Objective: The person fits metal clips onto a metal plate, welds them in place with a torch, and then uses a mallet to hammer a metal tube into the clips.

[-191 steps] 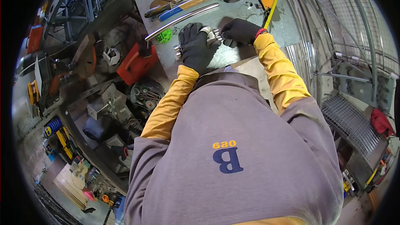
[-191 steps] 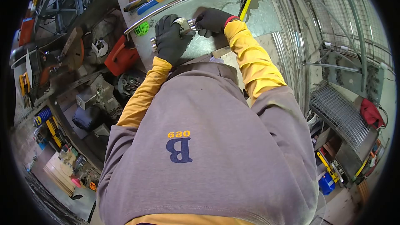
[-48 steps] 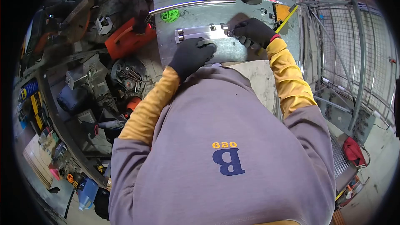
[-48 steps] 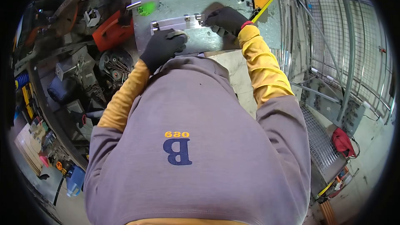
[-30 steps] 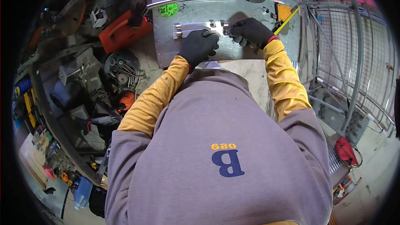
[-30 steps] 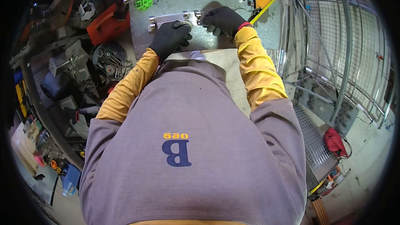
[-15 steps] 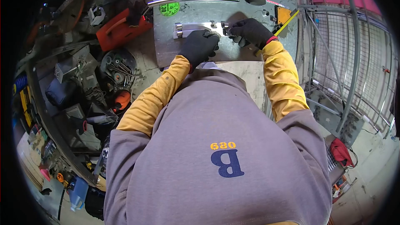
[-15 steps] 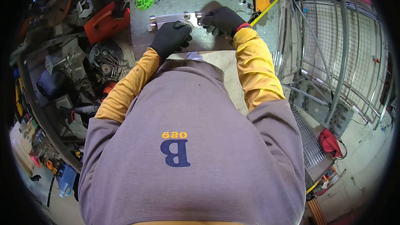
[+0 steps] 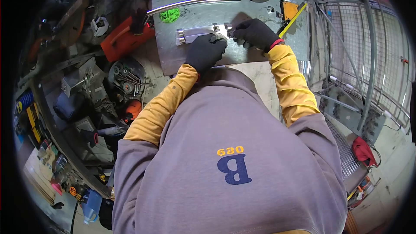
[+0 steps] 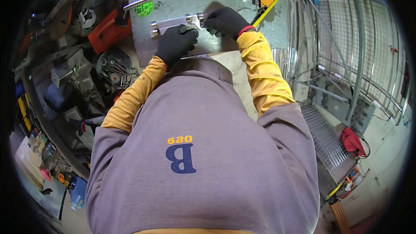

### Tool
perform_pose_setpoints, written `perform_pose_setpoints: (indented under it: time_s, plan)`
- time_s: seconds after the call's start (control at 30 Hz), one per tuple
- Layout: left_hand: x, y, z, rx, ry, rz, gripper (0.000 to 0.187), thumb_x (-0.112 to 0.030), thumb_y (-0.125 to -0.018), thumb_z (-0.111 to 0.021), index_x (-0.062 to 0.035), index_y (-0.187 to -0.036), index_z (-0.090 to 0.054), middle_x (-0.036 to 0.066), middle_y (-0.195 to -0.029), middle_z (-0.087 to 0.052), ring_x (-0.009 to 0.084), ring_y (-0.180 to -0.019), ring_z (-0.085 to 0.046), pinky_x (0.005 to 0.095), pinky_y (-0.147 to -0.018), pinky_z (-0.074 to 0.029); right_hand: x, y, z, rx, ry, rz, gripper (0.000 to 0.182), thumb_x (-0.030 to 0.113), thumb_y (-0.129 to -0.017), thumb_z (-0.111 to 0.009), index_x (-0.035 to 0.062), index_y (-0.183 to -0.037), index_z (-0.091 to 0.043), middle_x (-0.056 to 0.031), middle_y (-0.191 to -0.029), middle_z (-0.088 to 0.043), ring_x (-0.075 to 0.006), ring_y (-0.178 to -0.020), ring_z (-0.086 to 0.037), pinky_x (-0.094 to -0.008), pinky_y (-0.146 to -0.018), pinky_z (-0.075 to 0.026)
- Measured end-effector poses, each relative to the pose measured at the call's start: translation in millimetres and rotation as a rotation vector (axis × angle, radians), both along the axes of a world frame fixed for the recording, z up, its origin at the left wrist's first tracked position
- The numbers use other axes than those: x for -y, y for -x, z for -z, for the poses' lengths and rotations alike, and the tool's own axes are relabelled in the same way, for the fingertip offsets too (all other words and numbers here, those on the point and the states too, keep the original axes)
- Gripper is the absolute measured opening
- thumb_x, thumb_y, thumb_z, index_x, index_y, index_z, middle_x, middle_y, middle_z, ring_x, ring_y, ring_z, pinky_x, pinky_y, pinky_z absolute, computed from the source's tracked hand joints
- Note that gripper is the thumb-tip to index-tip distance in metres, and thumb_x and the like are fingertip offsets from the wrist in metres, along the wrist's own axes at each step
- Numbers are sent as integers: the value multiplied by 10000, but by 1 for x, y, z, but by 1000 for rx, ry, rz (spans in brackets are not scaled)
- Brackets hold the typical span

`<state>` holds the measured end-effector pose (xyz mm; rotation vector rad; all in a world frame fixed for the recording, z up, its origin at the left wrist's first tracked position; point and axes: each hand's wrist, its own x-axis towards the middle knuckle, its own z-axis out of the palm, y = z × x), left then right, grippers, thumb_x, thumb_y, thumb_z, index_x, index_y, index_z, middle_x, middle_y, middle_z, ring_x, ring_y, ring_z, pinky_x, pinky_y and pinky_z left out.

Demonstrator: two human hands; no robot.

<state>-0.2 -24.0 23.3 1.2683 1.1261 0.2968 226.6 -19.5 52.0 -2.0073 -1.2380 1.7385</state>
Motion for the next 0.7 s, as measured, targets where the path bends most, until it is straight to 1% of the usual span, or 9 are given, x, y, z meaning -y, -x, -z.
perform_pose_setpoints:
  time_s: [0.03,0.17,0.4,0.47,0.53,0.57,0.63,0.67,0.7]
  plan:
    - [1,-2,0,-26,-53,-17,359,-334,-956,-618,-5,-876,-735,117,-730,-724,232,-637,-711,368,-625,-550,0,-1,2,-6,-5,-28,257,262,-968,-733,25,-1058,-773,-32,-837,-743,-120,-686,-661,-290,-628,-537]
    - [2,-6,-4,4,-47,-18,346,-316,-963,-591,-17,-873,-739,121,-712,-718,248,-634,-709,381,-649,-546,-2,-2,2,-10,1,-66,252,265,-971,-721,30,-1048,-771,-24,-833,-739,-118,-692,-661,-290,-633,-535]
    - [0,-8,-9,-7,-39,41,332,-286,-992,-546,-21,-891,-720,114,-778,-738,244,-649,-718,372,-636,-556,-2,-9,8,-65,-4,-50,225,225,-963,-706,26,-1048,-765,-26,-836,-739,-115,-700,-665,-286,-637,-540]
    - [-1,-5,-2,-1,-38,52,322,-276,-996,-543,-22,-894,-713,114,-790,-740,243,-650,-718,364,-633,-559,-3,-10,3,-47,-3,-102,203,189,-946,-720,20,-1048,-764,-32,-839,-739,-119,-711,-673,-286,-641,-545]
    - [-2,-2,11,53,-357,185,303,-252,-1002,-542,-18,-892,-700,111,-799,-736,243,-649,-718,357,-628,-562,-2,-12,7,-93,-9,-79,198,174,-938,-726,15,-1049,-764,-35,-837,-738,-122,-712,-673,-287,-642,-545]
    - [-1,-2,18,53,-358,188,303,-252,-1002,-542,-18,-892,-700,111,-799,-736,243,-649,-718,357,-628,-562,-2,-14,9,-139,-13,-58,194,158,-929,-732,10,-1050,-763,-38,-835,-737,-124,-714,-674,-288,-643,-546]
    - [-3,-3,7,22,-214,162,302,-257,-1002,-557,-9,-919,-709,112,-813,-740,228,-660,-725,350,-627,-565,-2,-13,8,-139,-14,-57,194,154,-927,-735,6,-1050,-764,-39,-831,-736,-124,-711,-671,-286,-641,-543]
    - [-3,-4,2,22,-215,165,302,-257,-1002,-557,-9,-919,-709,112,-813,-740,228,-660,-725,350,-627,-565,-2,-13,8,-139,-14,-58,195,149,-924,-739,3,-1051,-764,-40,-827,-735,-124,-708,-668,-284,-639,-541]
    - [-3,-7,-11,13,-63,88,311,-266,-1002,-562,-3,-938,-716,112,-823,-743,219,-668,-728,347,-629,-566,-2,-11,7,-140,-15,-55,195,149,-924,-739,3,-1051,-764,-40,-827,-735,-124,-708,-668,-284,-639,-541]
